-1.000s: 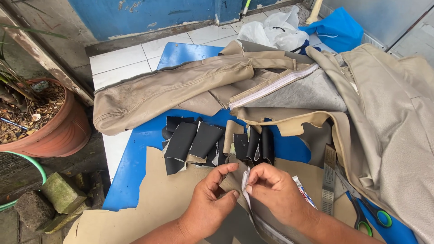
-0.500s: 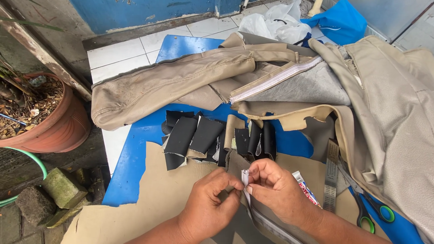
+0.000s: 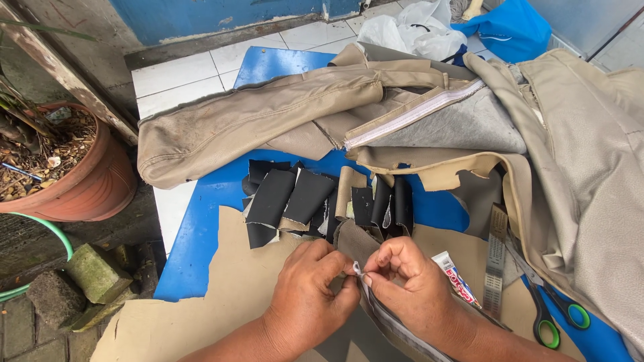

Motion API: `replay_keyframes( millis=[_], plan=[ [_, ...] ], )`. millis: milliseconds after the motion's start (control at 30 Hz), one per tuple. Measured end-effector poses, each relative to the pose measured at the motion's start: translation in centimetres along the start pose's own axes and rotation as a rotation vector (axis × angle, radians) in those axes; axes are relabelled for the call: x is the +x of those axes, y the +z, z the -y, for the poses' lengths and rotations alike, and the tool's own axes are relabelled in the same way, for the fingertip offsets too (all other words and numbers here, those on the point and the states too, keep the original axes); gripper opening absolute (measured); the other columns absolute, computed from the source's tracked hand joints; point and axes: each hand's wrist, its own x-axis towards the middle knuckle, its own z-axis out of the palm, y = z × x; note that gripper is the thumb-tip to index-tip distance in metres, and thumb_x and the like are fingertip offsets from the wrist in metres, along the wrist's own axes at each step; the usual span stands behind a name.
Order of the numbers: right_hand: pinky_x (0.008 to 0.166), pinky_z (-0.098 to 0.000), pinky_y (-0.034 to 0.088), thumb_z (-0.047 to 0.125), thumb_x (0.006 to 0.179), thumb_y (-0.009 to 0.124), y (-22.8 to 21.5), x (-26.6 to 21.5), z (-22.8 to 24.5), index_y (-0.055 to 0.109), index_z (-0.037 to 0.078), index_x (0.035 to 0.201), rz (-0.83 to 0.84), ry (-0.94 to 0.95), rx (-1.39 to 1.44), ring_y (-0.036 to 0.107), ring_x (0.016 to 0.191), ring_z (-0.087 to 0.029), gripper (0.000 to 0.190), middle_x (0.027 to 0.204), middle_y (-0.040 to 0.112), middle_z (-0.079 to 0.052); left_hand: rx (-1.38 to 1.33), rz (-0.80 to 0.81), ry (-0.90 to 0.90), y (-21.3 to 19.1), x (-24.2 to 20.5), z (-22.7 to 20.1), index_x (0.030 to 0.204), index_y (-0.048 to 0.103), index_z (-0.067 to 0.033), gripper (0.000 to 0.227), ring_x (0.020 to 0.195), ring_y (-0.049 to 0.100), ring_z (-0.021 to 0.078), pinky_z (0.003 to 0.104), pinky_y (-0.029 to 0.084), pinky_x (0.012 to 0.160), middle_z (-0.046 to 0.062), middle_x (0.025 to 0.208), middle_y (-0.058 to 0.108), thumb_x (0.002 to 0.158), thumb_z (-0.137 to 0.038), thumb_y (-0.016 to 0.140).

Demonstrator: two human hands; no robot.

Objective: Peeling the protective backing from an adhesive strip on a leather component

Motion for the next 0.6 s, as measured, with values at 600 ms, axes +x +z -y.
replay_keyframes(
  millis=[600],
  plan=[
    [0.068,-0.0276,0.054,-0.008,0.081,0.07,-0.5,0.7,-0.1,0.057,0.009,0.093,0.018,0.098,0.151,0.063,0.073,-0.012,0.025,0.082,0.07,-0.004,-0.823,0.29,-0.418,0.6,0.0,2.0,0.097,0.065,-0.0089,0.017,0.076,0.052,0.0106,0.029,0.044,0.068,-0.001,0.086,0.061,0.082,-0.012,0.059]
  ],
)
